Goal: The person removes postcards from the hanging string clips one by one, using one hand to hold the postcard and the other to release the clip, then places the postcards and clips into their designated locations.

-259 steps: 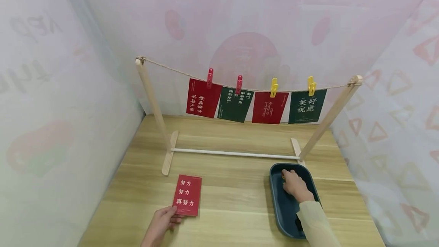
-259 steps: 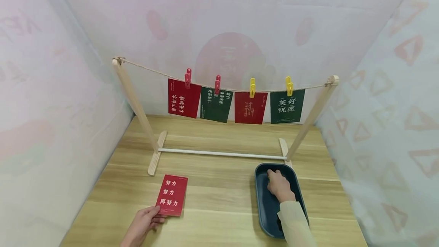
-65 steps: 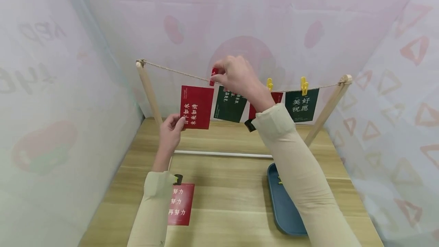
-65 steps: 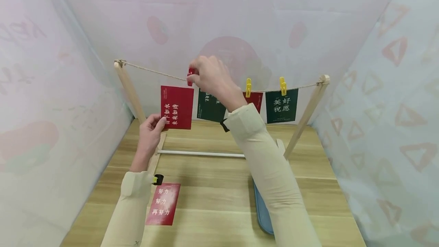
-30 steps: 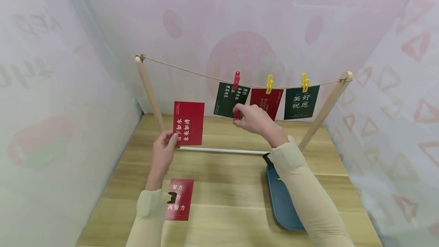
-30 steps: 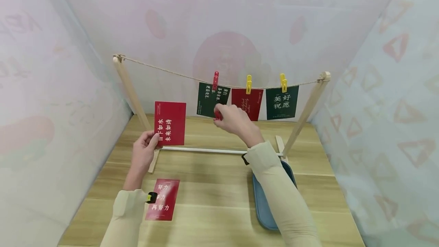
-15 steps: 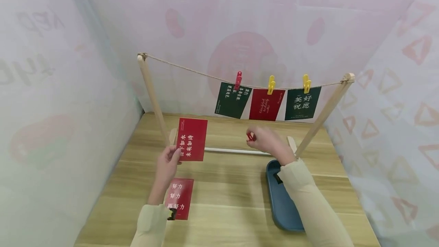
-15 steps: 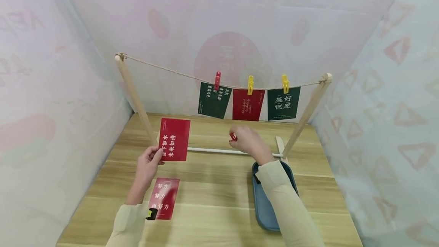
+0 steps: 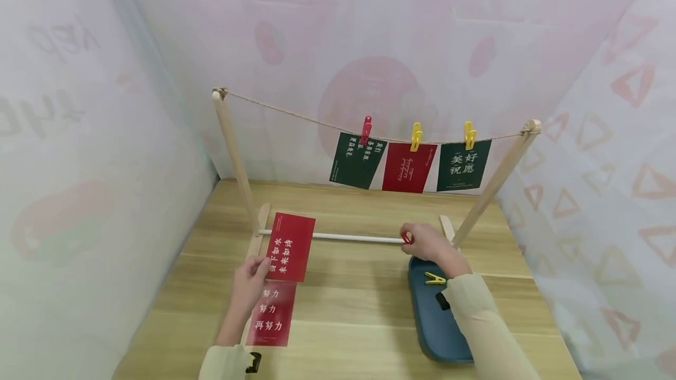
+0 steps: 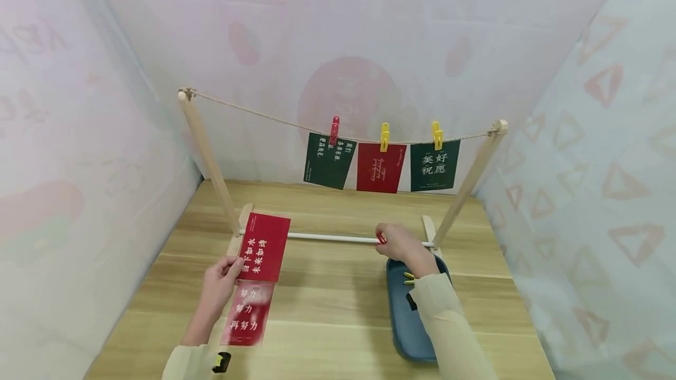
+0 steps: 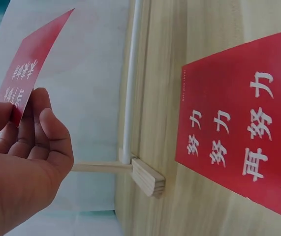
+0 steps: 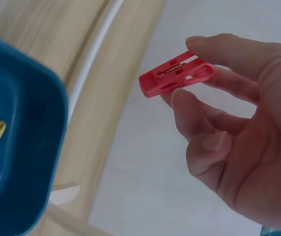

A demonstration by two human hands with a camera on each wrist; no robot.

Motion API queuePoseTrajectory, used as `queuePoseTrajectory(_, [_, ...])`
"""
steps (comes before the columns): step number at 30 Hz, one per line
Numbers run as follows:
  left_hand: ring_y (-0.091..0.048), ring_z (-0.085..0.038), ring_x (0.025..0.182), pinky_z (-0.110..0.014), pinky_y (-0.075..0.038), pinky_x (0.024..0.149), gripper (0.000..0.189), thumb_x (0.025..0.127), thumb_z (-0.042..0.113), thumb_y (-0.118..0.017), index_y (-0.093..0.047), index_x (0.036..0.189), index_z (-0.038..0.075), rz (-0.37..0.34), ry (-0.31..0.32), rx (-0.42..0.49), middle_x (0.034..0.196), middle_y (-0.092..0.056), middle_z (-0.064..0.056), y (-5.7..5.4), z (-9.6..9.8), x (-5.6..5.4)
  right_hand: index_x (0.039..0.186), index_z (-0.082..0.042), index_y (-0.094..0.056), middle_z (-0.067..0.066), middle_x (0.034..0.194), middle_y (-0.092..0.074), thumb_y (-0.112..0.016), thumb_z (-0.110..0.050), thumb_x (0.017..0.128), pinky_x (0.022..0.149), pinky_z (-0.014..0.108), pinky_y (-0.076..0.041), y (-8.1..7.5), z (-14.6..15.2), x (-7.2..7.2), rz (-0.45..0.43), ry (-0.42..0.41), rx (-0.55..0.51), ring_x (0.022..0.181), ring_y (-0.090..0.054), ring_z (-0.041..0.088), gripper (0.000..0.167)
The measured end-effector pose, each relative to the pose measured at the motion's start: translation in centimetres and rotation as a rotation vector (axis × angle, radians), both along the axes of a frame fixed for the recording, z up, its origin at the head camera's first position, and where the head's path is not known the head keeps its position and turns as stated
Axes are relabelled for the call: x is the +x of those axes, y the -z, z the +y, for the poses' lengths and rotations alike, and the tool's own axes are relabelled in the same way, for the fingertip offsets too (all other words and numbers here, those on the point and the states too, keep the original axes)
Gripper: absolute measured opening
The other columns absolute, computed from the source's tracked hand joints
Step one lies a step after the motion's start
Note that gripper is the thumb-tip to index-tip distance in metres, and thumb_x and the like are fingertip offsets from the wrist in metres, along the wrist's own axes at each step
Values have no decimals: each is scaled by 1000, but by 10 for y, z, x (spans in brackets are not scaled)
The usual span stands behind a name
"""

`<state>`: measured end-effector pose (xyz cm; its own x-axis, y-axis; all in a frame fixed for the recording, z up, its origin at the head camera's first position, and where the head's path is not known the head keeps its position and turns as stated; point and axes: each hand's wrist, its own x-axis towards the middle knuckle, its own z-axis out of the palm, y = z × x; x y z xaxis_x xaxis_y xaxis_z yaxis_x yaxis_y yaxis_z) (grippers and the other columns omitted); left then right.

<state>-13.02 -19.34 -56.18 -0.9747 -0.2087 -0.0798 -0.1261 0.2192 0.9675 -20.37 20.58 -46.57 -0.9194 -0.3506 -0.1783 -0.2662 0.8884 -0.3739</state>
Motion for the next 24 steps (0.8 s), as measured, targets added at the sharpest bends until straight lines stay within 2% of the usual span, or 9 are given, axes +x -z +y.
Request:
queuePoseTrajectory(7, [-61, -15, 73, -27, -54, 63, 30, 102, 22, -53, -65, 116, -2, -86, -30, 7, 97, -69, -17, 8, -1, 18, 105, -6, -66, 6, 88, -66, -72, -14, 87, 66, 32, -50, 19, 15, 10, -43, 5, 83, 73, -54, 16, 21])
queuePoseTrajectory(11, [-61, -14, 77, -26, -54, 66, 35, 102, 30, -52, -65, 118, 2, -126, -23, 23, 104, -67, -15, 14, -1, 26, 96, -7, -64, 4, 79, -61, -71, -11, 87, 62, 31, -44, 33, 23, 18, -64, 26, 112, 68, -51, 17, 12])
queuePoseTrajectory(15, [-59, -12, 77, -29, -53, 69, 37, 102, 32, -53, -65, 117, 0, -149, -45, 16, 102, -69, -13, 22, -3, 32, 89, -9, -63, 3, 73, -55, -72, -11, 86, 59, 31, -38, 49, 33, 29, -70, 61, 123, 65, -48, 17, 9])
queuePoseTrajectory(20, [-61, -13, 81, -28, -53, 72, 36, 102, 29, -52, -64, 119, -1, -186, -62, -9, 106, -69, -15, 35, -8, 44, 91, -11, -62, 1, 77, -56, -71, -10, 86, 58, 33, -39, 73, 48, 45, -121, 120, 152, 66, -49, 18, 10])
queuePoseTrajectory(24, [-62, -15, 84, -29, -55, 73, 38, 102, 28, -52, -61, 121, -3, -220, -88, -24, 110, -68, -18, 44, -14, 53, 94, -8, -63, 3, 76, -56, -70, -9, 85, 57, 36, -39, 87, 53, 51, -132, 152, 181, 66, -48, 20, 12])
